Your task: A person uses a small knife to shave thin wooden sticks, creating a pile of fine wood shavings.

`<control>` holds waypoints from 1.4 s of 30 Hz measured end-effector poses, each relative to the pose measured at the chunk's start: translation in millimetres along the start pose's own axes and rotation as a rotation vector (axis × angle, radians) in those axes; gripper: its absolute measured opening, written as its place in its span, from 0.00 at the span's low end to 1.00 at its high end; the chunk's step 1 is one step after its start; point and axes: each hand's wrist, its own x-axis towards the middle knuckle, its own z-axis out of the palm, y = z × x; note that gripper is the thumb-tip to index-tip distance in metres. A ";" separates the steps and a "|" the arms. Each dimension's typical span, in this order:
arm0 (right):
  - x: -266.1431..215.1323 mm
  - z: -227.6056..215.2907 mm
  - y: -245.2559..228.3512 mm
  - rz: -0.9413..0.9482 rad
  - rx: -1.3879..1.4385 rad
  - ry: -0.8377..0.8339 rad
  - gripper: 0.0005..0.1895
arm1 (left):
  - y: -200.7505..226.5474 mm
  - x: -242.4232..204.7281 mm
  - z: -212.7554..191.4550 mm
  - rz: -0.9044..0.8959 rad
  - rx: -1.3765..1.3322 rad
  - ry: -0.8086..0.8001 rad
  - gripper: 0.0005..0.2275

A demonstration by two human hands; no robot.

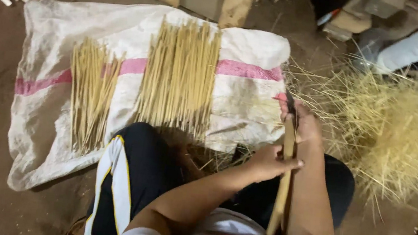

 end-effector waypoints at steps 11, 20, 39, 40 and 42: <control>-107.5 -17.8 25.4 0.191 0.626 -0.308 0.18 | 19.7 33.2 -43.4 0.097 -0.343 0.156 0.15; -113.2 -11.8 38.3 0.152 0.758 -0.601 0.23 | -31.7 30.8 -33.5 -0.021 -0.287 0.150 0.10; -8.8 -24.8 -35.2 -0.274 -0.422 0.212 0.17 | -41.0 24.8 -71.2 -0.285 1.370 -0.001 0.35; -0.1 -10.7 -39.7 -0.276 -0.423 0.211 0.17 | -62.4 36.4 -77.8 -0.284 1.370 0.001 0.35; 14.6 15.2 -47.7 -0.220 -0.790 -0.098 0.13 | -106.5 57.1 -88.6 -0.173 1.367 0.115 0.26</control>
